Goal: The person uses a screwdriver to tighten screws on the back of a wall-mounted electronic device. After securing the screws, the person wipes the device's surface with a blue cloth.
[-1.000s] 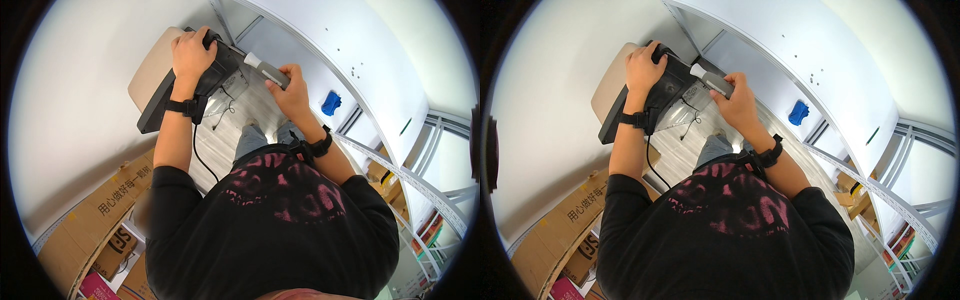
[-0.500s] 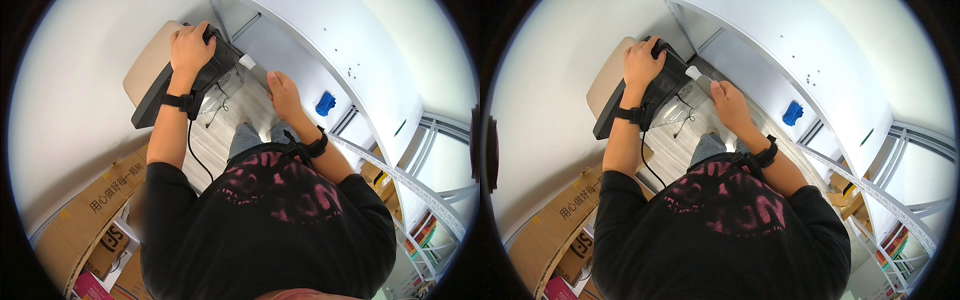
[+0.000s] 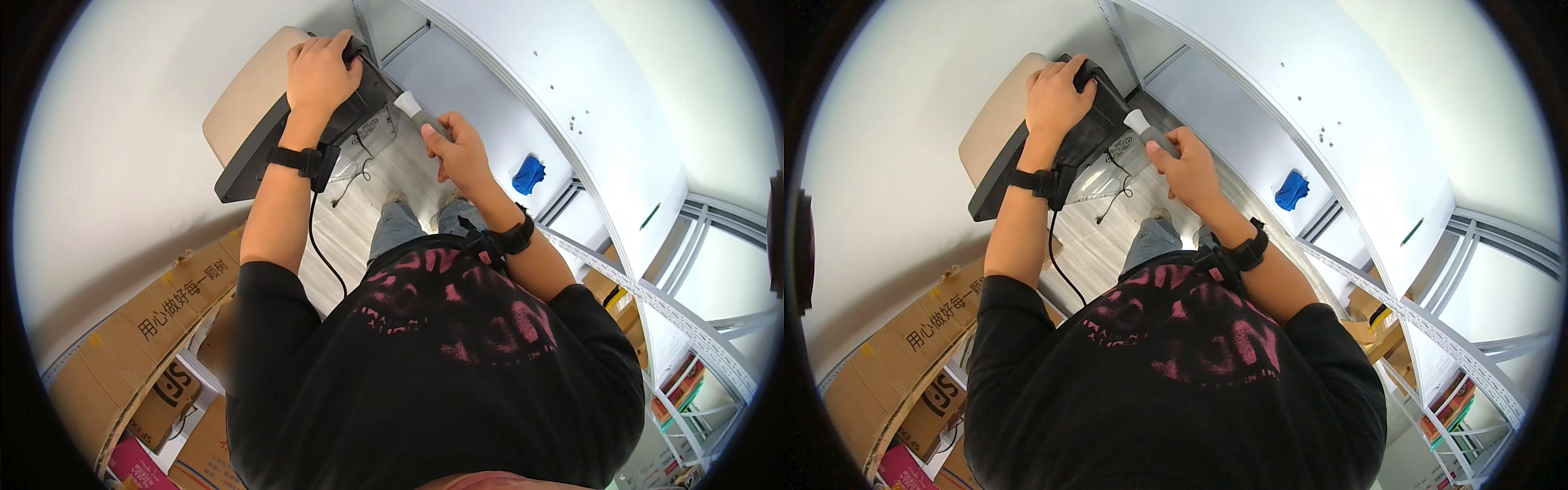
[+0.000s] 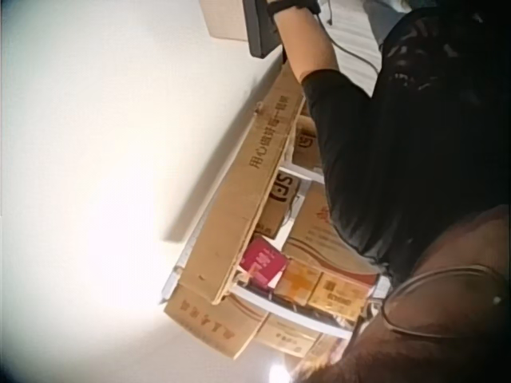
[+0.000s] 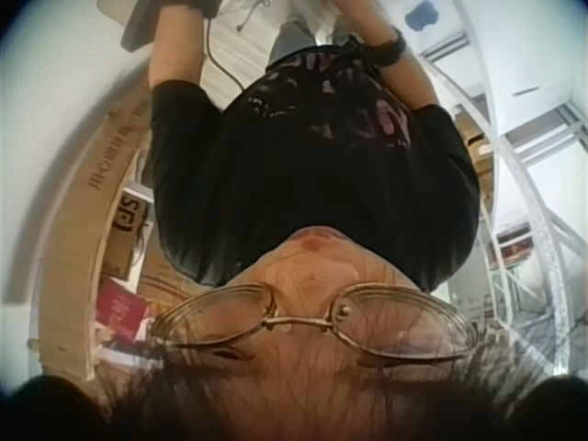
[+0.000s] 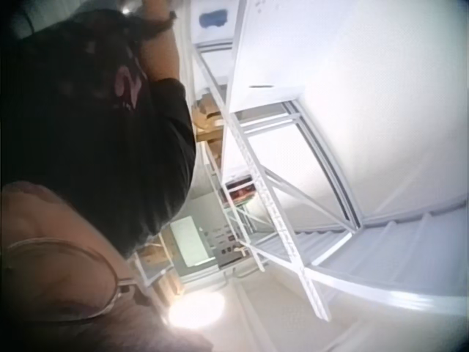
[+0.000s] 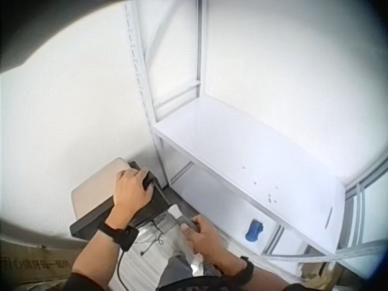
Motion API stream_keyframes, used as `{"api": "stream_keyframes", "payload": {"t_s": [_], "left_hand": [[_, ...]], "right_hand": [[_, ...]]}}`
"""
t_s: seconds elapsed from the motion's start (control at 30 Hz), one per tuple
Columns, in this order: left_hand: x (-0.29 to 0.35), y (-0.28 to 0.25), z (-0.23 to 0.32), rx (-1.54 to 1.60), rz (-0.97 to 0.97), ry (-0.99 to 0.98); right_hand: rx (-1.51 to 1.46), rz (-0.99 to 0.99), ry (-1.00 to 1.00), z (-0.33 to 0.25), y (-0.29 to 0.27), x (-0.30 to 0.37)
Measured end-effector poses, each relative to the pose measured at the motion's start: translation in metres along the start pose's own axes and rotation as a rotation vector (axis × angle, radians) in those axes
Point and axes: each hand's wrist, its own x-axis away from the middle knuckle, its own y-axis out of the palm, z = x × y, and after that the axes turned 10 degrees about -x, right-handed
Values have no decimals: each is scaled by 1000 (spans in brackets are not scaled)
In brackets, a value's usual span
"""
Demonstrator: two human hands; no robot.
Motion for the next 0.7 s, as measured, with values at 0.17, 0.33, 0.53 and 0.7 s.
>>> {"api": "stream_keyframes", "payload": {"t_s": [0.17, 0.33, 0.53, 0.7], "left_hand": [[0, -3, 1, 17, -62, -13], [-1, -5, 4, 15, -61, -14], [0, 1, -3, 23, -43, -10], [0, -4, 4, 24, -50, -15]], "right_hand": [[580, 290, -641, -1, 9, 6], [611, 186, -592, -2, 17, 7], [13, -98, 58, -38, 2, 2], [496, 159, -561, -10, 12, 5]]}}
